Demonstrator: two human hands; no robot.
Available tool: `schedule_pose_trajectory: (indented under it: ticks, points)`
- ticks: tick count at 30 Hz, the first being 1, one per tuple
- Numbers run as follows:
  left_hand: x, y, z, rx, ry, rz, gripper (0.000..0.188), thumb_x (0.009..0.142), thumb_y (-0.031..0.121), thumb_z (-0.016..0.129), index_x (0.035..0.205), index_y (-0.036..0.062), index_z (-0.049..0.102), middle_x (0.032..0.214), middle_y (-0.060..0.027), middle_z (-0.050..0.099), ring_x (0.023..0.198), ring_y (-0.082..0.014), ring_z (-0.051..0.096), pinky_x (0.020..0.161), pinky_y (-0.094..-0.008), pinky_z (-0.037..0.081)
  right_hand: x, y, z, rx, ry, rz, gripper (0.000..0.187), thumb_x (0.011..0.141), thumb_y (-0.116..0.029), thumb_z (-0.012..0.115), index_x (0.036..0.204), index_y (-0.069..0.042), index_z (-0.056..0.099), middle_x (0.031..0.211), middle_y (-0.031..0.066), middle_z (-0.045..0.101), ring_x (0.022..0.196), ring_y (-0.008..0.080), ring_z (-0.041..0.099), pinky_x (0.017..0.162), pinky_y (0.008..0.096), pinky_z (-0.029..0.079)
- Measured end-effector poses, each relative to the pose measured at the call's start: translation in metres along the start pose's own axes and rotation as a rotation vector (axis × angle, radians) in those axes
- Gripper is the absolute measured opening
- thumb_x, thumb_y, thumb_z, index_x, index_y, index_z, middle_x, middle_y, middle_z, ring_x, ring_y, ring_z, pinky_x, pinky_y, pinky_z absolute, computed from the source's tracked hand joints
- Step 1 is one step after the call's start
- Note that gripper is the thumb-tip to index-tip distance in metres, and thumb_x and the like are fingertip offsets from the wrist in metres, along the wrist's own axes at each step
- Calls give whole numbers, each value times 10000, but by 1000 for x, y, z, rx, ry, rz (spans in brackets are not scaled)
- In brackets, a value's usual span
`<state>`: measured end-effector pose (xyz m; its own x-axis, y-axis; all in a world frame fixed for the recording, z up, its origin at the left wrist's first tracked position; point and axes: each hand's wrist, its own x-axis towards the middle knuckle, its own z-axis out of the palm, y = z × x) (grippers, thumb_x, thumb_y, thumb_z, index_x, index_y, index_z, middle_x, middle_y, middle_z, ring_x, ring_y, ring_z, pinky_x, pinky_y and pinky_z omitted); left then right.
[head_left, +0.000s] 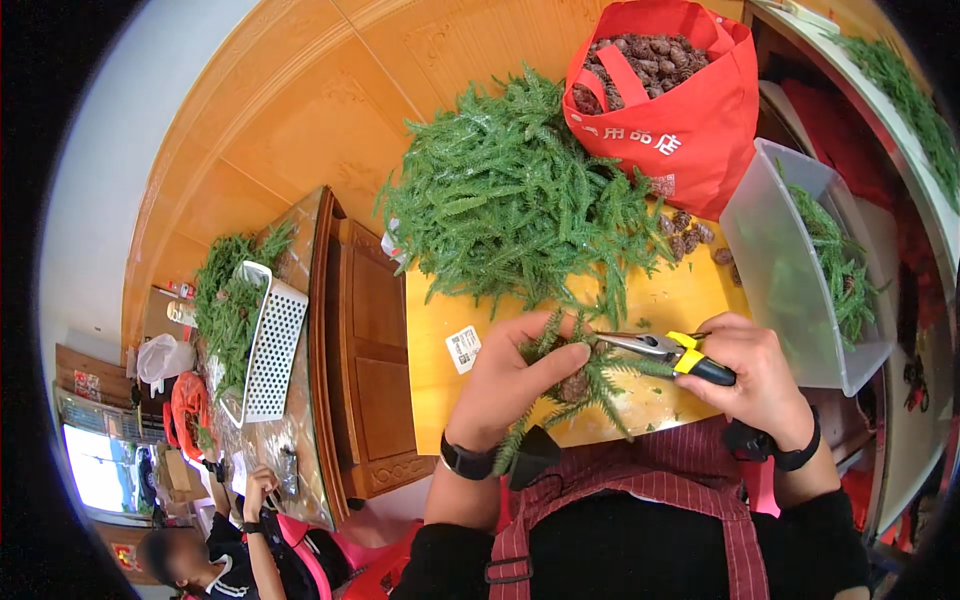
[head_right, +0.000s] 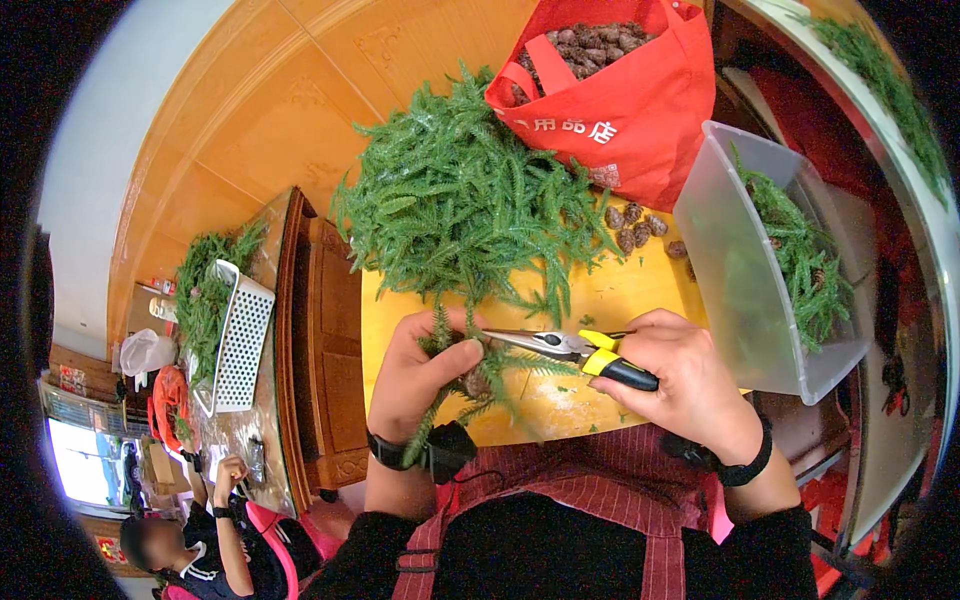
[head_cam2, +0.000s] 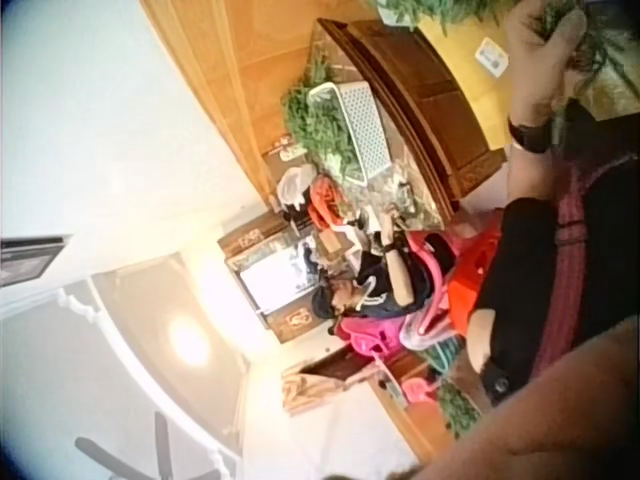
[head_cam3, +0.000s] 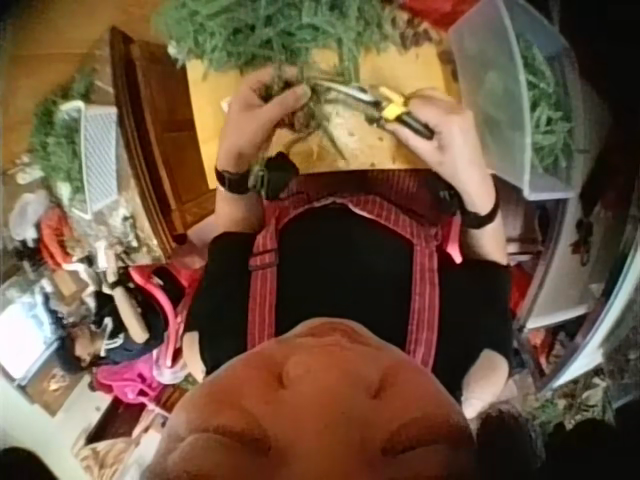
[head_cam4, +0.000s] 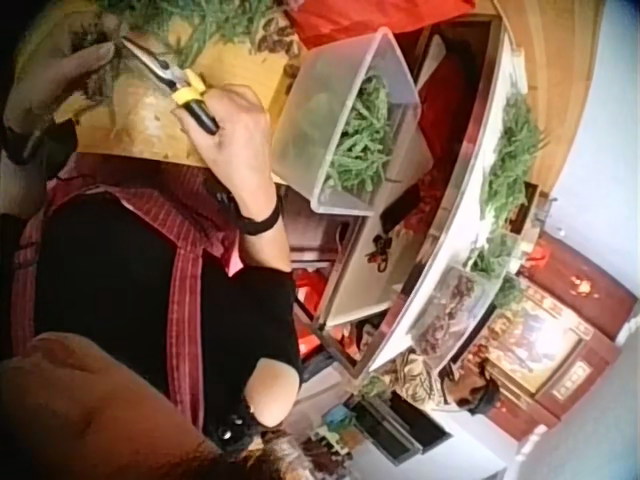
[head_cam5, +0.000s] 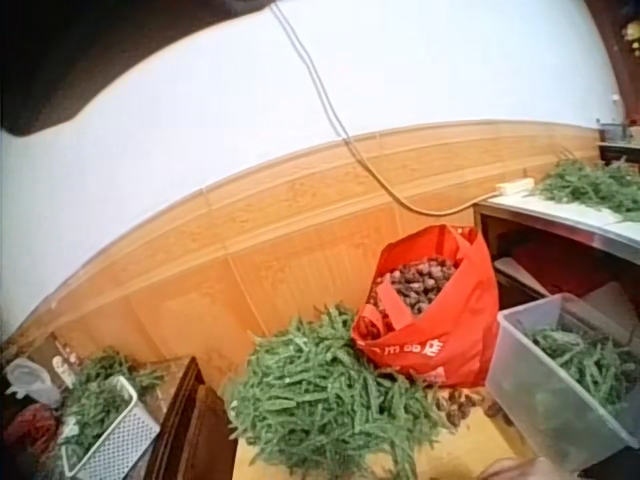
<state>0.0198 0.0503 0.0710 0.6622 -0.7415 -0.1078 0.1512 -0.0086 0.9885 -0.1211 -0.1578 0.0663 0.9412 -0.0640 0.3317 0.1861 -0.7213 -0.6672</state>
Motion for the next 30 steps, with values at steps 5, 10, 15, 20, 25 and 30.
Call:
schedule_pose_trajectory:
  ticks: [5,10,15,20,25,30]
  points:
    - [3,2,-5,-161,-121,-162,199,802,128,601,947,-4,564,751,-31,590,576,-81,541,514,-211,447,4,-3,-5,0,-8,-92,260,653,-183,736,644,-5,546,605,128,518,638,312,528,658,374,456]
    - [5,0,-7,-200,-135,-163,223,792,159,613,935,-5,563,751,-27,588,577,-77,531,509,-198,425,5,-2,-6,14,-46,-72,262,658,-200,733,661,-5,558,621,126,537,696,317,546,745,375,463]
    - [7,-2,-4,-215,-116,-165,237,788,173,613,922,-16,565,747,-44,593,576,-75,524,508,-188,411,3,6,2,52,-34,-36,326,656,-249,724,652,16,534,618,122,523,803,341,566,747,391,448]
    - [8,-4,-9,-223,-199,-182,277,774,213,626,883,-35,571,763,-87,607,568,-89,525,507,-187,396,3,11,5,91,-75,-44,301,639,-229,736,661,10,553,631,118,541,814,330,573,742,384,450]
    - [11,-9,-10,-213,-241,-196,269,768,215,625,836,-38,567,781,-104,596,650,-133,546,589,-227,414,3,15,6,105,-72,-64,296,606,-225,758,662,-7,566,650,105,561,831,314,582,726,369,456]
    - [14,-8,-12,-223,-304,-218,276,761,216,626,821,-45,558,801,-120,585,739,-178,556,671,-266,416,2,21,8,78,-62,-70,309,596,-242,764,665,-12,570,664,100,566,847,306,580,721,367,456]
